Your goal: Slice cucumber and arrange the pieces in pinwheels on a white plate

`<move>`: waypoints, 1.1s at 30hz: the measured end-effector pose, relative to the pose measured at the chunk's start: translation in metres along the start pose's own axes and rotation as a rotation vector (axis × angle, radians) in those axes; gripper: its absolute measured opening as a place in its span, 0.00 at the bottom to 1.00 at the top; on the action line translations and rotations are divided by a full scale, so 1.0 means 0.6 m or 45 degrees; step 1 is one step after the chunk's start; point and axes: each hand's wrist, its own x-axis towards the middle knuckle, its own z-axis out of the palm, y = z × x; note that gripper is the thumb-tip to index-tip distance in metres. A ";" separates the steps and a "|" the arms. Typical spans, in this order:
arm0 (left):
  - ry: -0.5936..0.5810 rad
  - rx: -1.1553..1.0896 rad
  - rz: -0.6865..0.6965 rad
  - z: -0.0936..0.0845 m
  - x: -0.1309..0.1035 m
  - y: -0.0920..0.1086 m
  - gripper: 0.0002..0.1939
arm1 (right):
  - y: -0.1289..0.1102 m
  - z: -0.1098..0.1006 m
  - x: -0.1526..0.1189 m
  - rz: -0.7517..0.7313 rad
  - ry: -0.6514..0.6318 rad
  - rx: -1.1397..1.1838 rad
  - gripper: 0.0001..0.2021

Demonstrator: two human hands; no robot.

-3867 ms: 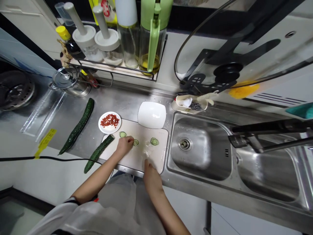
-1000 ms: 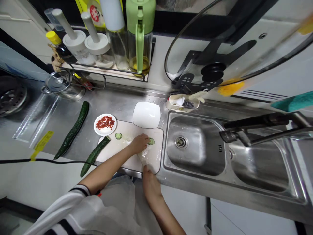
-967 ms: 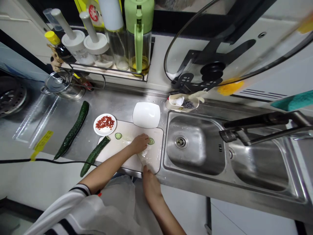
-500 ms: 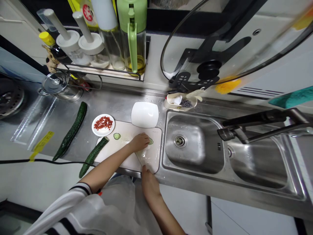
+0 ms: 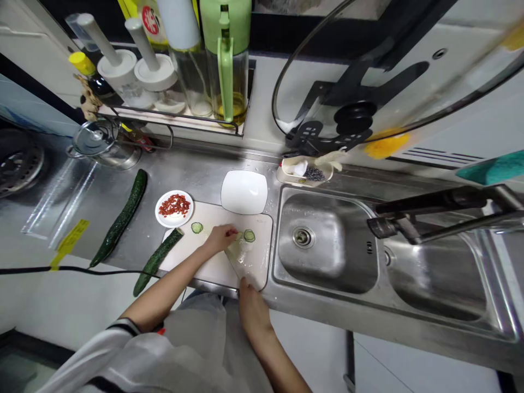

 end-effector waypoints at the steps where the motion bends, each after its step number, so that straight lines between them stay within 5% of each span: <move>1: 0.022 -0.031 -0.053 -0.008 -0.005 -0.010 0.08 | 0.001 -0.002 -0.002 -0.001 -0.005 0.002 0.25; 6: 0.114 -0.092 -0.255 -0.037 -0.023 -0.053 0.08 | 0.010 -0.007 -0.008 -0.021 0.015 -0.036 0.23; 10: 0.194 -0.046 -0.231 -0.046 -0.033 -0.072 0.08 | 0.016 -0.009 -0.007 -0.020 0.045 -0.067 0.20; 33: 0.308 0.073 -0.279 -0.040 -0.037 -0.074 0.10 | -0.039 -0.039 0.042 -0.094 0.211 -0.165 0.20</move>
